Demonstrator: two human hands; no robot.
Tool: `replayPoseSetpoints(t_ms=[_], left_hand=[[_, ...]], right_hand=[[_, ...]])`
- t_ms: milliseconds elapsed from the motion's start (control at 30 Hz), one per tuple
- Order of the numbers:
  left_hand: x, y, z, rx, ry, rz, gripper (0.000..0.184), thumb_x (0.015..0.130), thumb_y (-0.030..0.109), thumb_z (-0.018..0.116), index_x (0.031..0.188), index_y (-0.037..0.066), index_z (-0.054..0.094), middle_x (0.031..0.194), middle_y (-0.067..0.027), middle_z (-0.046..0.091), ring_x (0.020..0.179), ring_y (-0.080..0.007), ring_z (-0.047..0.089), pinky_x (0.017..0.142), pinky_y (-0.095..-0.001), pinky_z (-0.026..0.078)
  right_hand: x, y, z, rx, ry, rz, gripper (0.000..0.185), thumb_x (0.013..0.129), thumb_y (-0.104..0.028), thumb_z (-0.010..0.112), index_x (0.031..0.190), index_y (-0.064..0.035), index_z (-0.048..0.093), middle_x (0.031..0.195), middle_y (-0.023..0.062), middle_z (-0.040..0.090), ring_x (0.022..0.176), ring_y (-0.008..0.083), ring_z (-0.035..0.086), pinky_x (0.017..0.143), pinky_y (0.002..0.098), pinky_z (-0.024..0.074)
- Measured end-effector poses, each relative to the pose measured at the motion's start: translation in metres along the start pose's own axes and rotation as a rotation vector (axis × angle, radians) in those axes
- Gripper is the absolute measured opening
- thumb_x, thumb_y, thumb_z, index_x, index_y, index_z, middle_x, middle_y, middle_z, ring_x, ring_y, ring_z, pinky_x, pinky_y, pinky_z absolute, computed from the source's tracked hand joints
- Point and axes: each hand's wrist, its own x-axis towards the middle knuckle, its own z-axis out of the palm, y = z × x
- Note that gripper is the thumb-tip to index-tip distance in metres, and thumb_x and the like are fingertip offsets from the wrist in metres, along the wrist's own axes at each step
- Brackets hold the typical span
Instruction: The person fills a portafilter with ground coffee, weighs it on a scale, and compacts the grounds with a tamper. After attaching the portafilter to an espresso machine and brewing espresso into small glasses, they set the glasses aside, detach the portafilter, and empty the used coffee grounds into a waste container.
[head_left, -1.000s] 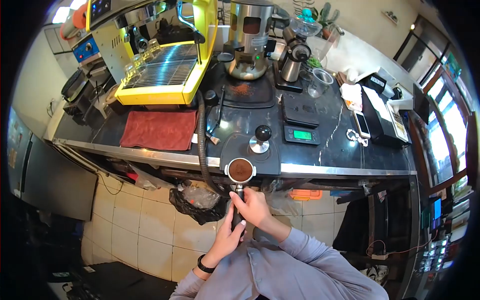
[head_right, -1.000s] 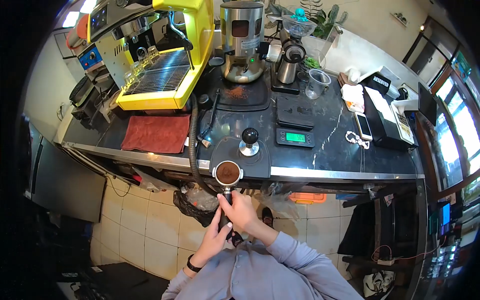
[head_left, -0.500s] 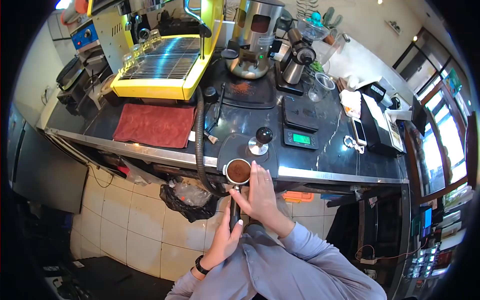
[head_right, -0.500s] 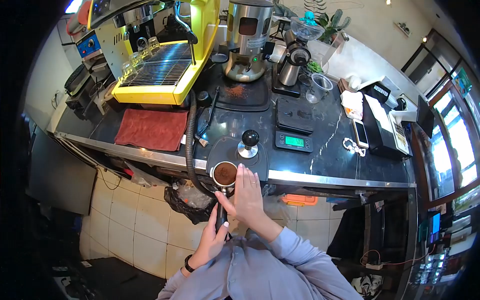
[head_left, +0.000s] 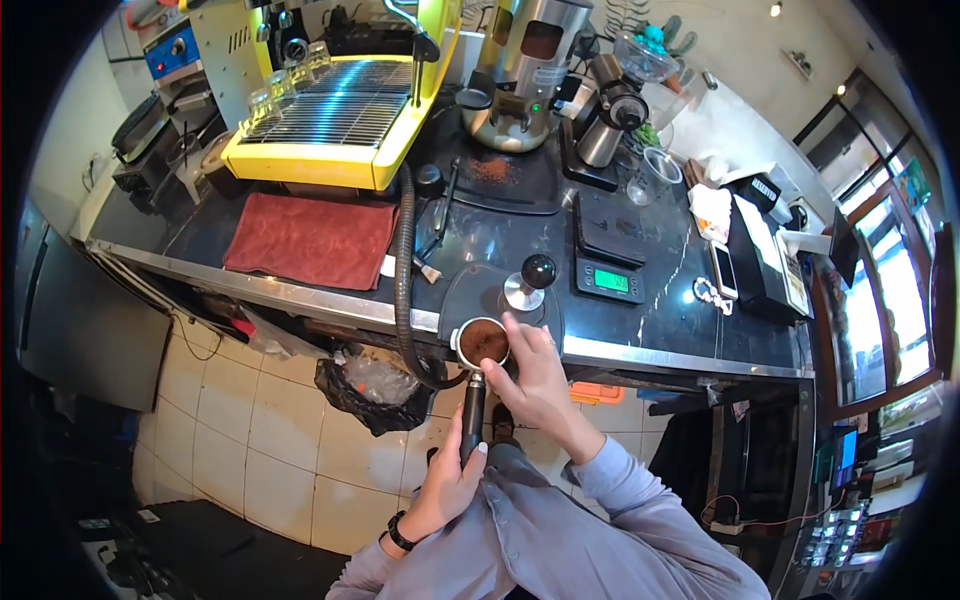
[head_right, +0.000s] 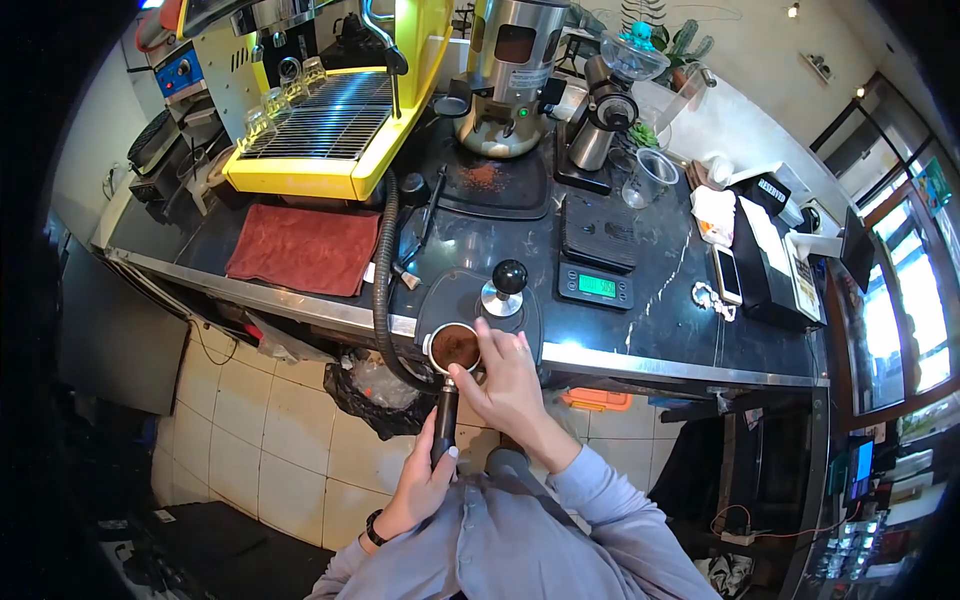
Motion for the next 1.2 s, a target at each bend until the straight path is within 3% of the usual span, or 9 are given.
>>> replayPoseSetpoints(t_ms=[133,300,667,700,800,833,967,1067,1200], left_hand=[[0.0,-0.002,-0.001,-0.014,0.001,0.018,0.065,0.092,0.015,0.05,0.147,0.0,0.018,0.125,-0.0252,0.052,0.11,-0.0316,0.057,0.094,-0.0346,0.042],[0.001,-0.002,-0.004,-0.005,0.002,0.05,0.066,0.091,0.015,0.051,0.146,-0.001,0.019,0.125,-0.0255,0.052,0.11,-0.032,0.057,0.095,-0.0344,0.042],[0.0,-0.004,-0.007,0.007,-0.002,0.05,0.065,0.092,0.015,0.052,0.146,-0.002,0.02,0.125,-0.026,0.052,0.112,-0.0319,0.056,0.095,-0.0345,0.041],[0.0,-0.002,-0.007,0.005,-0.006,0.042,0.065,0.092,0.015,0.052,0.146,-0.002,0.02,0.125,-0.0259,0.052,0.112,-0.0318,0.056,0.095,-0.0344,0.041],[0.002,-0.002,-0.008,0.006,-0.003,0.051,0.065,0.092,0.015,0.052,0.145,-0.002,0.02,0.125,-0.0259,0.052,0.112,-0.0316,0.056,0.096,-0.0343,0.041],[0.001,-0.002,-0.008,0.007,-0.003,0.052,0.065,0.092,0.015,0.052,0.145,-0.002,0.02,0.125,-0.0259,0.052,0.112,-0.0316,0.056,0.096,-0.0344,0.041],[0.002,-0.003,-0.008,0.02,-0.004,0.063,0.064,0.092,0.014,0.052,0.145,-0.002,0.02,0.125,-0.0258,0.052,0.112,-0.0315,0.056,0.096,-0.0345,0.041],[0.003,-0.002,-0.009,0.03,-0.004,0.067,0.064,0.091,0.013,0.052,0.145,-0.002,0.021,0.125,-0.0256,0.052,0.113,-0.0315,0.056,0.096,-0.0345,0.041],[0.001,0.002,-0.009,-0.026,-0.013,0.019,0.063,0.091,0.012,0.052,0.145,-0.002,0.021,0.128,-0.025,0.051,0.115,-0.0314,0.055,0.097,-0.0343,0.04]], right_hand=[[0.009,0.007,-0.009,0.182,-0.052,-0.027,0.062,0.086,-0.033,0.06,0.135,0.0014,0.044,0.118,0.0197,0.053,0.109,0.0372,0.052,0.107,0.0536,0.0272],[0.026,0.013,-0.014,0.191,-0.152,-0.134,0.046,0.09,-0.026,0.054,0.129,-0.0014,0.052,0.117,0.021,0.052,0.11,0.0368,0.05,0.096,0.0403,0.0386],[0.049,0.016,-0.017,0.325,-0.216,-0.206,0.037,0.096,-0.021,0.042,0.122,-0.0012,0.059,0.115,0.0192,0.052,0.107,0.031,0.052,0.094,0.0336,0.0383],[0.049,0.017,-0.016,0.181,-0.235,-0.276,0.039,0.098,-0.023,0.039,0.123,0.0001,0.058,0.115,0.0188,0.052,0.106,0.0304,0.053,0.094,0.0329,0.0391],[0.048,0.02,-0.026,0.42,-0.194,-0.268,0.038,0.096,-0.023,0.044,0.123,0.0,0.058,0.112,0.0192,0.054,0.104,0.0336,0.053,0.093,0.0382,0.04],[0.043,0.02,-0.031,0.434,-0.162,-0.163,0.042,0.094,-0.023,0.047,0.128,0.0007,0.053,0.118,0.0222,0.052,0.109,0.0359,0.051,0.097,0.041,0.0379],[0.015,0.016,-0.016,0.035,-0.161,-0.114,0.055,0.089,-0.026,0.051,0.136,0.0015,0.042,0.132,0.0253,0.042,0.122,0.04,0.042,0.104,0.0434,0.0327],[0.001,0.016,-0.002,0.127,-0.01,-0.138,0.06,0.089,-0.027,0.052,0.139,0.0037,0.036,0.135,0.0254,0.039,0.124,0.0401,0.039,0.104,0.0444,0.0314],[-0.008,0.006,-0.004,-0.092,0.016,-0.11,0.069,0.089,-0.03,0.054,0.138,0.0102,0.029,0.139,0.0281,0.033,0.124,0.0439,0.037,0.105,0.0453,0.0304]])
